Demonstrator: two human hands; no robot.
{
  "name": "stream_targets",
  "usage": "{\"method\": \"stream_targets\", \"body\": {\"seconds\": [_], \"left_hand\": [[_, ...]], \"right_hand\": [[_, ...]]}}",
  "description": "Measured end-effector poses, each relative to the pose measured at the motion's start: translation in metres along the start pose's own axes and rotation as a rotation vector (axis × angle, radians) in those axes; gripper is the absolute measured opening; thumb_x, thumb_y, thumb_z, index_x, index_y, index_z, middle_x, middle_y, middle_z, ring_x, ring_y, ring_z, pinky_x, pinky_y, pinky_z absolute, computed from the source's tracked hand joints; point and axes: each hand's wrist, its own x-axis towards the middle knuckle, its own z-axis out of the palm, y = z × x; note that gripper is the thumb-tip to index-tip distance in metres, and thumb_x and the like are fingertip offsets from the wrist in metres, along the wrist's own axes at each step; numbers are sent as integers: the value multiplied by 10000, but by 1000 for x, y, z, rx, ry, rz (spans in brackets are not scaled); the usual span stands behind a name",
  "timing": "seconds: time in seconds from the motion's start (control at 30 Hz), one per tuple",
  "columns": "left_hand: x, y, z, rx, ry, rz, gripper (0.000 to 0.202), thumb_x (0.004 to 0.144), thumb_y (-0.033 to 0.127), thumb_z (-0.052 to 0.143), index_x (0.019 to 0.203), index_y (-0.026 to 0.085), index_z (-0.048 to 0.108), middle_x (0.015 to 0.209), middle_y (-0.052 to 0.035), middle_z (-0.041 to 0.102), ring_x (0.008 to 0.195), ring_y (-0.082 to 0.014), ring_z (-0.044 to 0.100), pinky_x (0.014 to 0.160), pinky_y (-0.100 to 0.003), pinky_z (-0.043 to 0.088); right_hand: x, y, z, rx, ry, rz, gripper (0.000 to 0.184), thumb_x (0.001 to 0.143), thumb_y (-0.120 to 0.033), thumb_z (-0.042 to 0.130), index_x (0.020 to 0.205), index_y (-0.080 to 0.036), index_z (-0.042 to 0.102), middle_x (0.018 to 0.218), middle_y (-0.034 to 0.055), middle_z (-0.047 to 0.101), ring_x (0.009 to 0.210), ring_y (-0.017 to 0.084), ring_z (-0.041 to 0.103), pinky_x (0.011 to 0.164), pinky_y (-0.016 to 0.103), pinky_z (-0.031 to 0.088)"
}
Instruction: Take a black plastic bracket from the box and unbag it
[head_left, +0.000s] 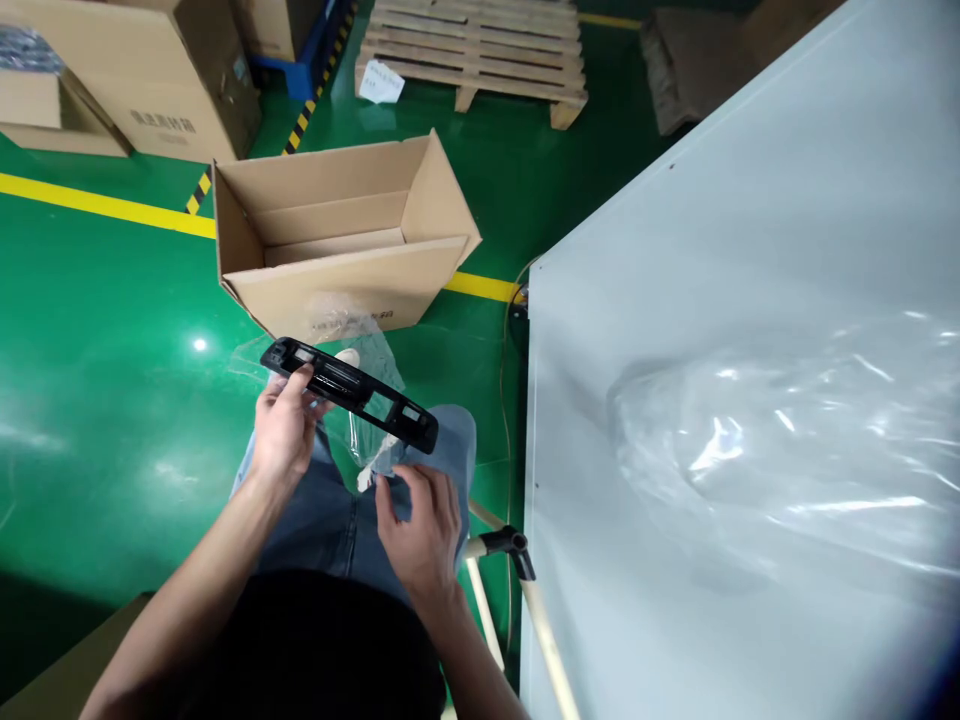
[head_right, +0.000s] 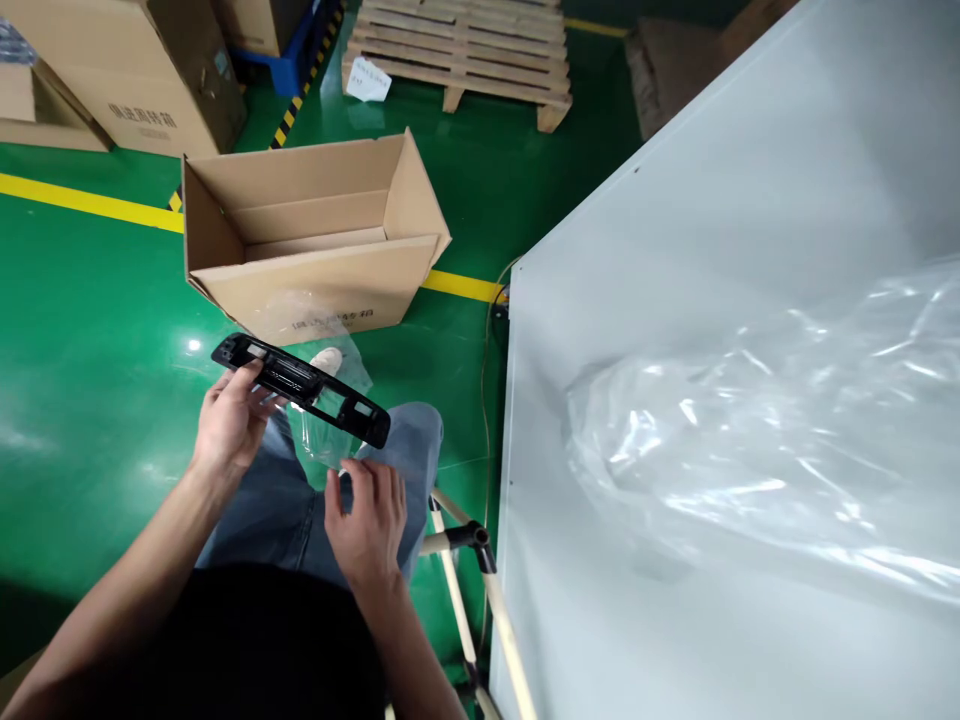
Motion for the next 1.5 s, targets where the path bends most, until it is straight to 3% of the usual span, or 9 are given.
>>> {"method": "stream_targets", "body": {"seconds": [0.17,0.23,0.6,0.77,0.9,1.07,1.17,1.33,1.5], "left_hand": [[-11,-1,-2,-11,13,35,389,692,422,894,945,217,682,914,13,743,745,-137,688,722,-255,545],[-17,-2,-2,-14,8,42,383,710,425,888,962,218,688,909,14,745,752,-135,695,715,-246,543],[-20,-4,-7,-34,1,66,295,728,374,901,920,256,711,966,19,753,849,-160,703,761,-265,565],[-6,-5,-12,-67,66,45,355,679,368,918,915,210,704,913,-3,745,794,-157,696,720,-256,559],[14,-9,-20,-94,120,-35,359,651,328,920,870,165,688,852,-20,745,741,-168,705,715,-288,575],[24,-13,-26,-104,70,-138,353,652,304,930,885,146,716,850,-31,759,733,-156,709,699,-255,560],[20,-9,-23,-70,-11,-65,404,653,387,953,874,156,706,853,-25,747,729,-145,689,702,-252,552],[6,1,-17,109,-197,128,414,745,480,915,986,190,747,906,-31,733,798,-162,677,702,-249,539],[-19,17,-6,332,-531,293,283,914,425,782,1088,205,744,1011,-62,749,936,-200,686,840,-288,556]], "right_hand": [[7,-3,17,606,-46,784,440,857,-605,760,996,-224,588,860,29,685,738,192,684,685,347,611],[13,-5,25,745,-18,974,528,798,-660,785,1022,-229,576,951,43,694,804,211,709,692,359,626],[16,5,25,917,-50,970,357,765,-475,829,956,-192,723,755,-7,687,659,149,624,654,304,527],[9,18,12,752,-41,699,283,838,-468,802,919,-197,798,683,6,696,589,135,581,550,269,496],[6,27,-5,532,-29,176,123,946,-303,732,891,-235,819,877,47,815,719,165,732,651,283,614],[9,27,-26,267,-55,-403,250,932,-63,713,1039,-263,818,929,2,849,696,132,772,691,253,644],[9,33,-35,165,-35,-491,265,883,-81,781,1075,-262,801,940,9,854,683,149,782,633,270,639],[25,43,-45,152,172,-389,343,876,-85,754,1168,-265,771,941,44,846,685,197,787,627,331,661],[91,1,-60,161,195,-502,205,889,-109,766,1055,-229,769,913,45,819,761,181,766,697,318,653]]}}
